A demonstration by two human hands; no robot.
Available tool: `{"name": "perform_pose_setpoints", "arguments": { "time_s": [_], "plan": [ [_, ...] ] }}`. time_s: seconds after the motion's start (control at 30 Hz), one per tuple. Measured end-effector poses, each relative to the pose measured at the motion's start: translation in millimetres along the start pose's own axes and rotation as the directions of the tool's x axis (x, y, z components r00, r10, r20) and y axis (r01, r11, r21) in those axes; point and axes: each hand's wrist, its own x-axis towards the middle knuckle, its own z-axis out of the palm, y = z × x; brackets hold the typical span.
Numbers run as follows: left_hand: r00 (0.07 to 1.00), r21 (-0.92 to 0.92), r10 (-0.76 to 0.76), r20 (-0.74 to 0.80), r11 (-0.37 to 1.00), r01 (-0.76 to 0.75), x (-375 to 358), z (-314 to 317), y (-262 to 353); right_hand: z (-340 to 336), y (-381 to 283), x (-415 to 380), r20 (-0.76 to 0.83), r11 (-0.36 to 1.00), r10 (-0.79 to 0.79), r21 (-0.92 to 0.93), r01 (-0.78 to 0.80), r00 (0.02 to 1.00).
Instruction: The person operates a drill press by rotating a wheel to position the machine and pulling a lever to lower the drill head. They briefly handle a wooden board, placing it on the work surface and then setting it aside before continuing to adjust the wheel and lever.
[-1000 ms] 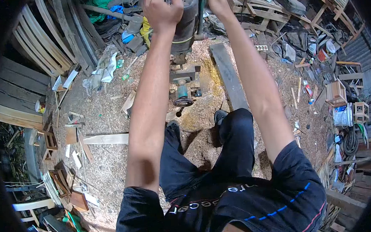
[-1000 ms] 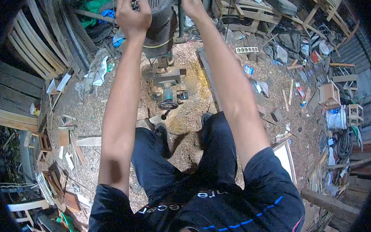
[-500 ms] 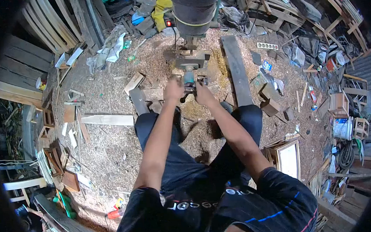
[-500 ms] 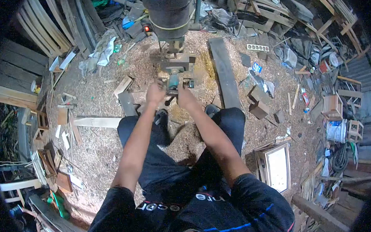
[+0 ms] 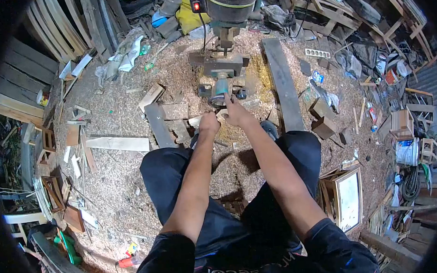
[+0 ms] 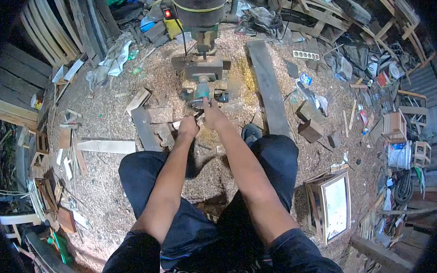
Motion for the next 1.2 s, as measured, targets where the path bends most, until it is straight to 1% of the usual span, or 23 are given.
{"name": "perform_pose_setpoints", "arguments": {
  "time_s": [0.03, 0.13, 0.23, 0.33, 0.37, 0.47, 0.57, 0.63, 0.77, 0.87, 0.9, 0.97, 1.0, 1.07, 1.1, 1.13, 1.2],
  "plan": [
    [0.997, -0.011, 0.022, -0.072, 1.0, -0.023, 0, 5, -1, -1, 0, -1, 0.004, 1.0, -0.001, 0.015, 0.001, 1.0],
    [0.996, -0.06, -0.084, 0.038, 0.994, 0.086, -7, -9, 4, 0, 3, -2, 0.013, 0.999, -0.036, 0.038, 0.036, 0.999],
    [0.993, -0.069, -0.11, 0.035, 0.991, 0.112, -5, -12, -8, 4, 4, -1, 0.002, 0.997, -0.068, 0.024, 0.068, 0.998],
    [0.988, -0.116, -0.144, -0.053, 0.984, 0.137, 6, 4, -30, 2, -2, -2, 0.006, 0.996, -0.082, 0.035, 0.082, 0.997],
    [0.985, -0.117, -0.17, -0.01, 0.979, 0.167, 2, -7, -27, 2, -2, -1, 0.012, 0.996, -0.083, 0.046, 0.082, 0.997],
    [0.996, -0.001, -0.072, -0.045, 0.997, 0.072, 4, -2, -33, 4, 1, 3, 0.026, 0.993, -0.086, 0.087, 0.083, 0.996],
    [0.989, -0.053, -0.131, -0.066, 0.99, 0.128, -3, -9, -31, 9, 5, 8, 0.012, 0.993, -0.094, 0.079, 0.093, 0.996],
    [0.989, -0.042, -0.126, -0.079, 0.991, 0.123, -1, -3, -40, 12, 6, 6, -0.012, 0.992, -0.102, 0.076, 0.102, 0.995],
    [0.985, -0.047, -0.146, -0.092, 0.989, 0.142, -25, -25, -34, 10, 1, -5, -0.036, 0.995, -0.084, 0.054, 0.086, 0.996],
    [0.992, -0.145, -0.104, -0.075, 0.985, 0.092, -44, -53, -27, 1, -7, -14, -0.016, 0.993, -0.117, -0.031, 0.116, 0.993],
    [0.983, -0.225, -0.084, -0.16, 0.973, 0.047, -42, -55, -29, -8, -13, -20, -0.052, 0.993, -0.121, -0.025, 0.12, 0.991],
    [0.95, -0.246, 0.018, -0.312, 0.964, -0.099, -39, -70, -29, -29, -25, -39, -0.125, 0.992, -0.127, -0.018, 0.126, 0.984],
    [0.921, -0.247, 0.066, -0.385, 0.954, -0.172, -45, -88, -20, -42, -28, -47, -0.177, 0.985, -0.164, 0.026, 0.172, 0.97],
    [0.88, -0.237, 0.137, -0.455, 0.934, -0.268, -55, -119, -9, -69, -35, -61, -0.275, 0.956, -0.227, 0.121, 0.268, 0.934],
    [0.853, -0.239, 0.168, -0.495, 0.917, -0.319, -56, -134, -6, -87, -42, -74, -0.366, 0.949, -0.28, 0.033, 0.314, 0.887],
    [0.824, -0.237, 0.199, -0.53, 0.899, -0.369, -58, -147, -2, -102, -51, -87, -0.353, 0.955, -0.253, 0.059, 0.291, 0.901],
    [0.812, -0.271, 0.216, -0.541, 0.87, -0.412, -83, -187, 16, -140, -73, -117, -0.328, 0.964, -0.196, 0.107, 0.242, 0.924]
  ]
}}
